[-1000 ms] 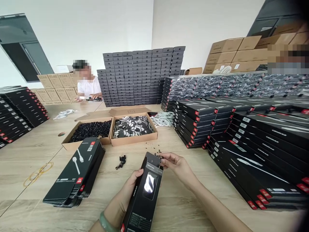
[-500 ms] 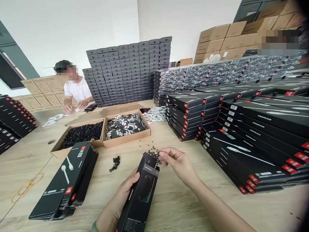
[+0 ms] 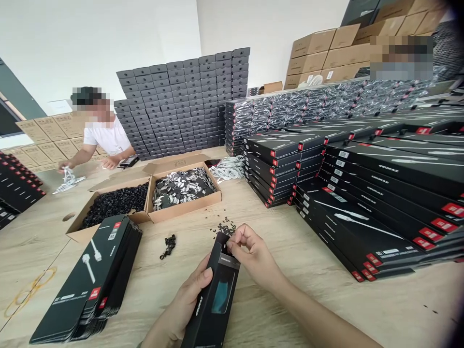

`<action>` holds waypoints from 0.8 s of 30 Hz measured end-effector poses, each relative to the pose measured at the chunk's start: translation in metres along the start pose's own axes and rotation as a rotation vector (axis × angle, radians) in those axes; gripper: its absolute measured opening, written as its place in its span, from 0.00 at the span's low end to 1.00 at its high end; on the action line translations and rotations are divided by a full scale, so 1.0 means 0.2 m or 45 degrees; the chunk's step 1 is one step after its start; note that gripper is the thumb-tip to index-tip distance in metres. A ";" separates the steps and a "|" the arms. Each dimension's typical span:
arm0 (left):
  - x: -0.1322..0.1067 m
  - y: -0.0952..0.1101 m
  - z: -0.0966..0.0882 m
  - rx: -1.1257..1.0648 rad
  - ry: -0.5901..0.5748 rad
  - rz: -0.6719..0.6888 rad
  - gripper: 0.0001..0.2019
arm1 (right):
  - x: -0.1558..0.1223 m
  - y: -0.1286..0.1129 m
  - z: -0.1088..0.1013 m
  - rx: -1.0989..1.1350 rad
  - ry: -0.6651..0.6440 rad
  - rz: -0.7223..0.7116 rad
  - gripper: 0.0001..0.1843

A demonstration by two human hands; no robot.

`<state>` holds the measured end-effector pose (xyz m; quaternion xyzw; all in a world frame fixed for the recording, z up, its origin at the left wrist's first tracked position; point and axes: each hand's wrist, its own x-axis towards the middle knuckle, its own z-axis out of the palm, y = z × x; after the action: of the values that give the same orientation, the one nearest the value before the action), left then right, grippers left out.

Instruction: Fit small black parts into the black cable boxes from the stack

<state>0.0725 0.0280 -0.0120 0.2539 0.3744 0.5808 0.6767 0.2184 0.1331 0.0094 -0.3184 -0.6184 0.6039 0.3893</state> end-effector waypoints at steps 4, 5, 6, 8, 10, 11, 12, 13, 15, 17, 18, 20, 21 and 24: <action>0.01 -0.03 -0.01 -0.009 0.040 -0.001 0.27 | 0.00 -0.01 0.01 -0.114 0.028 -0.043 0.10; 0.01 -0.04 -0.01 -0.010 0.048 0.004 0.27 | 0.00 -0.01 0.01 -0.144 0.034 -0.056 0.10; 0.01 -0.04 -0.01 -0.011 0.050 0.007 0.26 | -0.01 -0.01 0.01 -0.171 0.039 -0.066 0.10; 0.01 -0.04 0.00 -0.008 0.041 0.012 0.25 | -0.01 0.00 0.01 -0.212 0.036 -0.076 0.10; 0.01 -0.04 0.01 0.002 0.033 0.019 0.24 | -0.01 0.00 0.01 -0.229 0.025 -0.076 0.10; 0.01 -0.03 0.02 0.009 0.032 0.021 0.23 | -0.01 0.00 0.01 -0.227 0.012 -0.073 0.09; 0.00 -0.03 0.03 0.020 0.030 0.021 0.22 | -0.01 0.00 0.01 -0.222 -0.004 -0.069 0.09; 0.00 -0.03 0.03 0.039 0.028 0.024 0.22 | -0.01 0.00 0.00 -0.217 -0.021 -0.065 0.08; 0.00 -0.02 0.03 0.082 0.017 0.030 0.23 | 0.00 -0.01 0.00 -0.204 -0.058 -0.054 0.08; 0.00 -0.02 0.03 0.115 0.006 0.040 0.24 | 0.00 -0.02 -0.02 -0.174 -0.111 -0.037 0.07; 0.00 -0.02 0.03 0.124 0.001 0.047 0.25 | 0.00 -0.02 -0.02 -0.153 -0.143 -0.027 0.07; 0.01 -0.02 0.02 0.146 -0.007 0.053 0.27 | 0.01 -0.02 -0.03 -0.125 -0.206 -0.011 0.07; 0.01 -0.02 0.02 0.176 -0.007 0.066 0.27 | 0.01 -0.02 -0.03 -0.124 -0.223 -0.006 0.07; 0.01 -0.01 0.03 0.332 0.014 0.146 0.27 | 0.01 -0.01 -0.02 -0.117 -0.219 -0.003 0.07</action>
<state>0.0780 0.0301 -0.0102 0.3576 0.4352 0.5662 0.6018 0.2216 0.1375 0.0120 -0.2823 -0.6769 0.5995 0.3206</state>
